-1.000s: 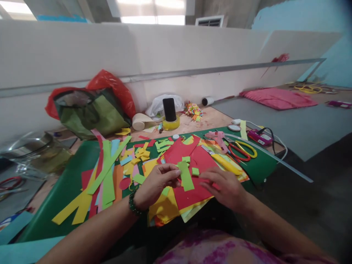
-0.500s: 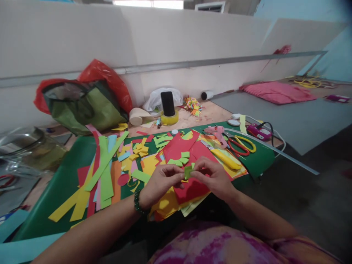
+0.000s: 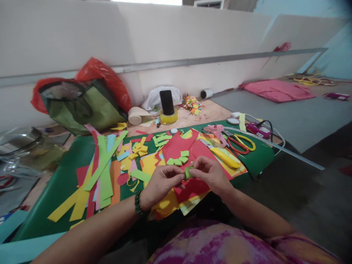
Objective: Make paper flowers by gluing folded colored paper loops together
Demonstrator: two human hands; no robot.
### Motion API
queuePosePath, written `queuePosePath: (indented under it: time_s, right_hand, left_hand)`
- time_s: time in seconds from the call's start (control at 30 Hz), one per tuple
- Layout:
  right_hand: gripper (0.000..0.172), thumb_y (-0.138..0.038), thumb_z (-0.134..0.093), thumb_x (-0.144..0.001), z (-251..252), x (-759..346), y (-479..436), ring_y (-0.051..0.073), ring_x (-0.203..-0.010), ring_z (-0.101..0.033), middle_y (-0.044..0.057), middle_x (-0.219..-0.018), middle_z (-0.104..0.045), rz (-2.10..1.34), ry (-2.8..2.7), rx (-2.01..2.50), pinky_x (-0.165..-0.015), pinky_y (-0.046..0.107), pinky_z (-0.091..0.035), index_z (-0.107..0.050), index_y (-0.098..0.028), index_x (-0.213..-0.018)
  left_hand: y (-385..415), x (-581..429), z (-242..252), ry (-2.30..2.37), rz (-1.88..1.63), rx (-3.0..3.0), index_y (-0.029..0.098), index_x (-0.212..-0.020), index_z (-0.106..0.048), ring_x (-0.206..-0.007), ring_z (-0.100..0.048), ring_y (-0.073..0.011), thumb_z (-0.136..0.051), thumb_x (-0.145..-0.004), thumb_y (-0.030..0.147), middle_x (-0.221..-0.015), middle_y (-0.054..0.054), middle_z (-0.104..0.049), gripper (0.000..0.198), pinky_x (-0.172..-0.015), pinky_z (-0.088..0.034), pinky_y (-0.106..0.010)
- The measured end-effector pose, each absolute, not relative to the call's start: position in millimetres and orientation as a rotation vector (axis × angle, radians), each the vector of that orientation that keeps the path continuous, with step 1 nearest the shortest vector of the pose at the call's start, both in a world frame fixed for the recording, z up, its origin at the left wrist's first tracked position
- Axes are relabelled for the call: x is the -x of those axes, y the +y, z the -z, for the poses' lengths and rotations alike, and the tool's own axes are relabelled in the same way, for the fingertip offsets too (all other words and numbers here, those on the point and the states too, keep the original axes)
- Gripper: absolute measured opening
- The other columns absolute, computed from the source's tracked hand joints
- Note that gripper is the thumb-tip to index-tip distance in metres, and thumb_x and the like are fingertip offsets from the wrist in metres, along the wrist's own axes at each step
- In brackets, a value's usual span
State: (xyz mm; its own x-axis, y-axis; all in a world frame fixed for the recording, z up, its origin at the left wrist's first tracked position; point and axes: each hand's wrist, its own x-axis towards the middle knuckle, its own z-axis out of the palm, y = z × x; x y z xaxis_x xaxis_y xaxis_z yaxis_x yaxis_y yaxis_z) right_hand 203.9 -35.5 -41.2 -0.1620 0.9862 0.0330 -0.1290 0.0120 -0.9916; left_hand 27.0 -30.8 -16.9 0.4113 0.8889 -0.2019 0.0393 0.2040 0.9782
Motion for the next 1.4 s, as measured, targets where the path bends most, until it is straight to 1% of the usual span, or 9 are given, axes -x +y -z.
queuePosePath:
  time_s: [0.13, 0.37, 0.57, 0.83, 1.17, 1.3, 1.4]
  right_hand:
    - [0.042, -0.047, -0.081, -0.062, 40.3, -201.8, -35.5, 0.01, -0.06, -0.053, -0.004, -0.064, -0.057, -1.394, -1.199, 1.002, -0.059, 0.025, -0.045, -0.049, -0.02, -0.069]
    - [0.041, -0.045, -0.081, -0.063, 38.3, -201.2, -35.8, 0.009, -0.059, -0.05, -0.006, -0.065, -0.049, -1.332, -1.212, 0.999, -0.056, 0.022, -0.044, -0.049, -0.02, -0.072]
    - [0.039, -0.044, -0.079, -0.064, 37.9, -200.8, -37.5, 0.009, -0.061, -0.051, -0.005, -0.066, -0.05, -1.282, -1.246, 1.019, -0.055, 0.022, -0.045, -0.049, -0.021, -0.073]
    - [0.039, -0.044, -0.079, -0.064, 39.3, -198.5, -40.1, 0.011, -0.064, -0.055, -0.003, -0.07, -0.053, -1.228, -1.254, 1.058, -0.056, 0.023, -0.048, -0.05, -0.022, -0.078]
    - [0.039, -0.041, -0.079, -0.065, 39.6, -198.4, -39.4, 0.011, -0.063, -0.056, -0.004, -0.069, -0.055, -1.232, -1.275, 1.051, -0.058, 0.024, -0.05, -0.05, -0.023, -0.084]
    - [0.035, -0.039, -0.076, -0.069, 39.8, -198.9, -41.3, 0.012, -0.064, -0.059, -0.003, -0.07, -0.058, -1.177, -1.314, 1.037, -0.058, 0.024, -0.052, -0.05, -0.023, -0.086]
    - [0.028, -0.034, -0.071, -0.074, 43.6, -200.9, -47.6, 0.013, -0.068, -0.063, -0.001, -0.073, -0.061, -1.015, -1.373, 1.011, -0.061, 0.026, -0.055, -0.051, -0.023, -0.089]
  left_hand:
    - [-31.7, -27.7, 17.7, 0.974, -0.746, -1.218, 0.013, -0.069, -0.067, -0.051, -0.061, -0.0119, -0.082, -0.062, 0.045, -0.057, 0.0, -0.064, 0.036, -0.055, -0.05, -0.023]
    - [-32.6, -28.2, 17.0, 0.965, -0.746, -1.226, 0.013, -0.068, -0.066, -0.05, -0.06, -0.0113, -0.081, -0.062, 0.047, -0.056, 0.0, -0.063, 0.038, -0.054, -0.049, -0.022]
    - [-33.5, -28.7, 15.7, 0.948, -0.758, -1.244, 0.013, -0.069, -0.065, -0.053, -0.061, -0.0114, -0.081, -0.064, 0.045, -0.059, 0.0, -0.063, 0.036, -0.057, -0.05, -0.022]
    - [-34.0, -28.4, 16.9, 0.948, -0.757, -1.273, 0.013, -0.07, -0.066, -0.055, -0.061, -0.012, -0.079, -0.065, 0.045, -0.06, -0.001, -0.063, 0.034, -0.058, -0.05, -0.023]
    - [-33.2, -28.0, 16.1, 0.94, -0.736, -1.3, 0.014, -0.072, -0.066, -0.055, -0.061, -0.0123, -0.078, -0.066, 0.047, -0.061, -0.001, -0.063, 0.036, -0.059, -0.05, -0.024]
    - [-33.5, -27.1, 17.4, 0.912, -0.72, -1.316, 0.014, -0.079, -0.063, -0.061, -0.062, -0.0128, -0.076, -0.069, 0.043, -0.072, -0.002, -0.063, 0.033, -0.06, -0.05, -0.024]
    - [-34.8, -25.2, 15.1, 0.908, -0.68, -1.355, 0.016, -0.087, -0.058, -0.062, -0.059, -0.0119, -0.072, -0.071, 0.038, -0.08, -0.001, -0.06, 0.031, -0.058, -0.049, -0.024]
